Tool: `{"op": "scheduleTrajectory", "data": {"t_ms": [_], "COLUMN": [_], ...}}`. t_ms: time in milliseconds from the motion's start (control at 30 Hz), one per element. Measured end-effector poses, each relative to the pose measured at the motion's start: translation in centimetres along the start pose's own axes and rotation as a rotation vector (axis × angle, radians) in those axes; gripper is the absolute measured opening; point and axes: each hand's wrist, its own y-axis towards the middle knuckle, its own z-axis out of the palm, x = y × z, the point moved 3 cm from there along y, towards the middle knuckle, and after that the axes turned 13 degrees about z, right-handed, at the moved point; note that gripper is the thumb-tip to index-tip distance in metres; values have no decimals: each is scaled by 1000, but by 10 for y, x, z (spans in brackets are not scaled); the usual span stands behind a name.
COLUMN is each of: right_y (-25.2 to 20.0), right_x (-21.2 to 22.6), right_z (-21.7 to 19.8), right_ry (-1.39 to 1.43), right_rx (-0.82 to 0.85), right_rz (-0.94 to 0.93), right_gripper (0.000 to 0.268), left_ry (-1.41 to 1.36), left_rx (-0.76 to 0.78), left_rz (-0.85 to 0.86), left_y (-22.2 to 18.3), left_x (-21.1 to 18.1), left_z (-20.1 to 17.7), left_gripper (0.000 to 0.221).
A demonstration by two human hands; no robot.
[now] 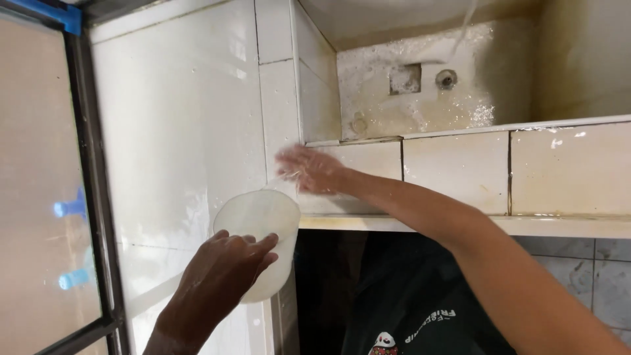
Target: Scrubbing and rinsing a sink basin using a scrubber and water.
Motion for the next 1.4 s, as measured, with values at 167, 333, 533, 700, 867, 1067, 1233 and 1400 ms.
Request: {"op": "scheduleTrajectory", "data": {"t_ms": [167, 333, 533, 700, 867, 1067, 1233, 1400], "right_y": [21, 32, -50, -163, -246, -123, -45, 66], "right_x": [-10, 14, 91, 233, 324, 371, 295, 314], "right_z": [-51, -86, -180, -238, -308, -245, -320, -270], "right_ry": [-1744, -1228, -48, -243, -313, -139, -89, -523], "right_rx": [-19, -433, -788, -1016, -1180, -1451, -1110, -918], "right_rz": [713, 844, 640, 922, 987, 948, 751, 1048], "right_gripper": [67, 67, 39, 38, 37, 23, 15, 36], "left_ry": [263, 423, 333, -52, -218, -1443, -1765, -1728], "left_rx": [-551, -422, -662, -857, -1135, -1169, -1555, -1886], "left_rz": [351, 133, 171, 345, 377, 45, -171, 71], "left_y": [3, 39, 128, 225, 316, 371, 342, 304], "left_x": [-3, 4, -24, -95, -161, -100, -10, 38], "left_z": [-30, -58, -48, -38, -44, -36, -33, -72], "left_gripper": [37, 34, 41, 40, 38, 55, 50, 26]}}
